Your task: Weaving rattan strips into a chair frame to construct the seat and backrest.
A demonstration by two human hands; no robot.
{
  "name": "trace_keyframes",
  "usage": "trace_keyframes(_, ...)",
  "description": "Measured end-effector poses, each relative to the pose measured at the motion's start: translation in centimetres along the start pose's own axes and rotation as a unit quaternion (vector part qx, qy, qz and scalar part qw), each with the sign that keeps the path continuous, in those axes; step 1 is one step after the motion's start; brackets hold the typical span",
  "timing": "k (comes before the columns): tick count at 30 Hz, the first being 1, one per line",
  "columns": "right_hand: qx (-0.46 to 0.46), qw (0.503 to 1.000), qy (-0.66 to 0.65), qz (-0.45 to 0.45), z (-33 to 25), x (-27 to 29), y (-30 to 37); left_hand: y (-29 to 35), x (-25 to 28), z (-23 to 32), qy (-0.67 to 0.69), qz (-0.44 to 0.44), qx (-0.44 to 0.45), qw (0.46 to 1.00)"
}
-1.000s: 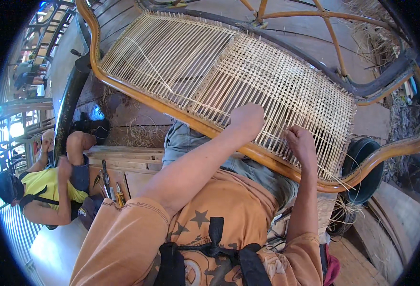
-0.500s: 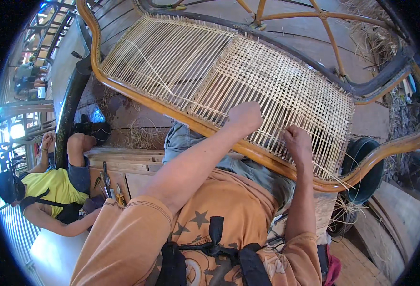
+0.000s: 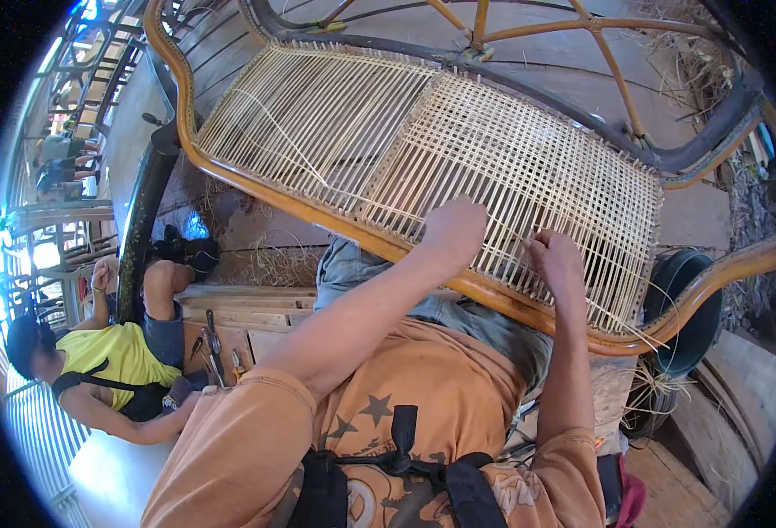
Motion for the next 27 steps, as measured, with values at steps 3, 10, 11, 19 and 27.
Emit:
trace_keyframes(3,0.020,0.995,-0.098,-0.012,1.0,-0.2,-0.2,-0.8,-0.8,-0.7,0.036,-0.041,0.036,0.998)
trace_keyframes(10,0.046,0.987,-0.155,0.006,1.1,-0.4,-0.4,-0.8,-0.8,-2.5,0.196,-0.118,0.114,0.967)
trace_keyframes(11,0.025,0.992,-0.125,0.011,1.2,-0.7,-0.7,-0.7,-0.5,-2.3,0.206,-0.100,0.117,0.966)
trace_keyframes(19,0.003,0.990,0.025,0.138,0.2,-1.0,-0.9,0.0,0.9,-1.2,0.056,0.006,0.019,0.998)
trace_keyframes(27,0.009,0.995,-0.095,0.023,0.0,-0.7,-0.3,-0.8,-1.2,-3.8,0.123,-0.085,0.105,0.983)
Point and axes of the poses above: each hand's wrist, its own y-axis away from the middle knuckle, its own x-axis out of the back of the hand, z = x × y, the point moved 7 cm from there along -y, towards the middle knuckle, and after that the axes turned 15 degrees about -x, right-handed, at the moved point
